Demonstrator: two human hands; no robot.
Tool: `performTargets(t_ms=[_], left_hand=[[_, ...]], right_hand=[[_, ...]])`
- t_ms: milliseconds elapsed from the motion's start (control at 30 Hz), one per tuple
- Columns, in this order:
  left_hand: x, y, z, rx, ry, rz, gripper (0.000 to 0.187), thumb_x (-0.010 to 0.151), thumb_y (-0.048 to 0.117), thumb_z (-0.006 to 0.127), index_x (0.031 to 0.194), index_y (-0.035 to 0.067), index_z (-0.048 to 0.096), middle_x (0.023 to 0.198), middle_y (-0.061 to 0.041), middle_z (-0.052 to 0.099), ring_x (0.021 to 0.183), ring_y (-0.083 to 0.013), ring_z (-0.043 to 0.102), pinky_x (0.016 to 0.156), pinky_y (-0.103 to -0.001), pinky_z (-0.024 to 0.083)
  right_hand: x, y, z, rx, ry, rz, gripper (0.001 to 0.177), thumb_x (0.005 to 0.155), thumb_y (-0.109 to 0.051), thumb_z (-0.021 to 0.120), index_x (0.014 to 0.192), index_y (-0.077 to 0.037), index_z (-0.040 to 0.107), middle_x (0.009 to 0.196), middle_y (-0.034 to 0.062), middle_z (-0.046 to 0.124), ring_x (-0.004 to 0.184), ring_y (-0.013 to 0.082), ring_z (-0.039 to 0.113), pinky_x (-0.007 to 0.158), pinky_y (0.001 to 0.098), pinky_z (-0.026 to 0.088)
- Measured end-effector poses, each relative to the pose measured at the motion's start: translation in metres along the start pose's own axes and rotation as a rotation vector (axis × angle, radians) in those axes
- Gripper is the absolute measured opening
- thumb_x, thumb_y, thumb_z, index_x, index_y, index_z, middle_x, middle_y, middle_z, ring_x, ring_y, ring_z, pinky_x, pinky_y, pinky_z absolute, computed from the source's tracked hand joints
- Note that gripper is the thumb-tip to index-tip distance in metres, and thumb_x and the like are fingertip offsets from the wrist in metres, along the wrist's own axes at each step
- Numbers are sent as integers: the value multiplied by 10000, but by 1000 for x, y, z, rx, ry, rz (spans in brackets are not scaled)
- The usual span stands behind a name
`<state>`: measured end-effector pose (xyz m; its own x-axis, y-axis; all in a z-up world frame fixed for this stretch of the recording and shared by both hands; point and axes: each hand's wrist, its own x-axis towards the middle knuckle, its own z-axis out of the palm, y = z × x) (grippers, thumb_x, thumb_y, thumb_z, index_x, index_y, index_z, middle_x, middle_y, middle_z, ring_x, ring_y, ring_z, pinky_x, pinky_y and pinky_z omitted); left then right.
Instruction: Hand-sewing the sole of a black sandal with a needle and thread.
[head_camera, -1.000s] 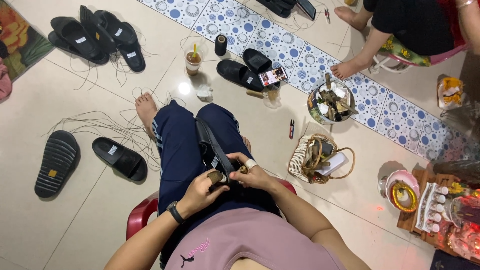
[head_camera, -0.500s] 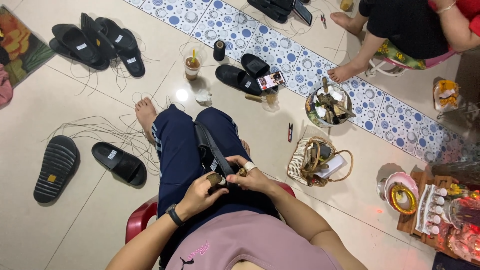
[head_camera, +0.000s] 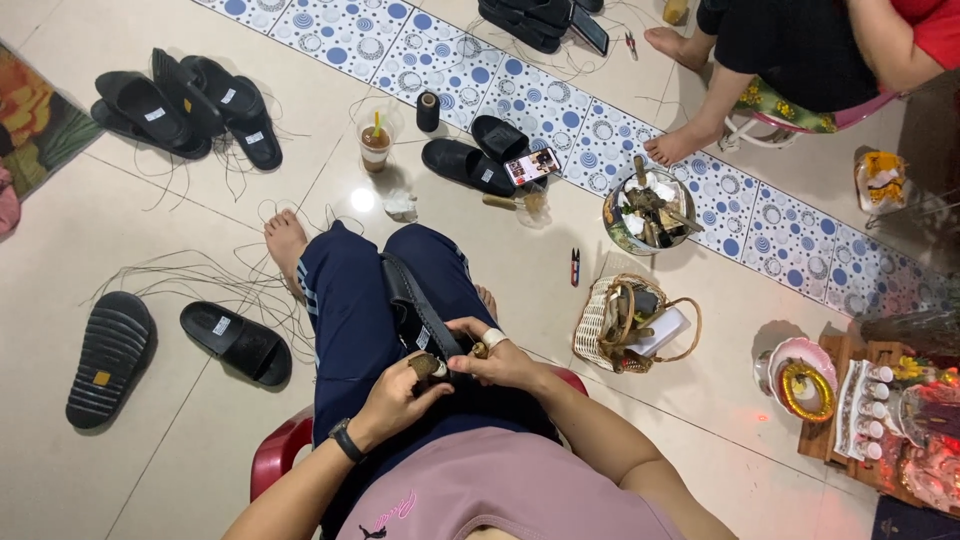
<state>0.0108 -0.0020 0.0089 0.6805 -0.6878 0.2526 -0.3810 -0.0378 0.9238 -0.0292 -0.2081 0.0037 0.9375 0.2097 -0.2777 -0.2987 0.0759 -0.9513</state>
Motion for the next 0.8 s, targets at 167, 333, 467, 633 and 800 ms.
performTargets(t_ms=[167,333,467,633,800], left_hand=[[-5,-8,2,-1,3,-18,178,805,185,755,840,51,643,729,-125,609,693,-337,649,616,-362,519],[-4,-6,2,-15,-1,-33,173,804,174,754,841,48,641,734,-124,613,701,-330,653,632,-348,520],[-4,-4,1,-2,0,-36,175,798,163,758,838,41,640,728,-124,610,696,-329,653,633,-350,520],[-8,-12,3,73,-33,31,152,830,202,721,895,92,637,830,-37,613,713,-188,587,658,-301,494],[-8,-13,5,73,-29,49,158,830,194,722,904,84,636,830,-46,618,713,-193,591,650,-302,492]], right_hand=[[-2,2,1,4,15,6,557,834,-161,751,1317,-81,483,573,95,609,411,105,556,345,155,424],[0,17,-1,13,32,-2,557,816,-169,770,1304,-102,508,675,112,637,426,107,566,349,169,447],[-1,9,0,-4,15,15,558,834,-165,751,1320,-92,487,551,80,595,408,103,556,343,150,425],[-3,-12,3,-113,-10,157,524,829,-281,673,1290,-162,453,1158,56,532,459,76,465,384,176,416],[-2,-6,2,-69,-6,171,495,841,-236,675,1279,-159,458,1045,50,551,437,78,444,376,183,396]])
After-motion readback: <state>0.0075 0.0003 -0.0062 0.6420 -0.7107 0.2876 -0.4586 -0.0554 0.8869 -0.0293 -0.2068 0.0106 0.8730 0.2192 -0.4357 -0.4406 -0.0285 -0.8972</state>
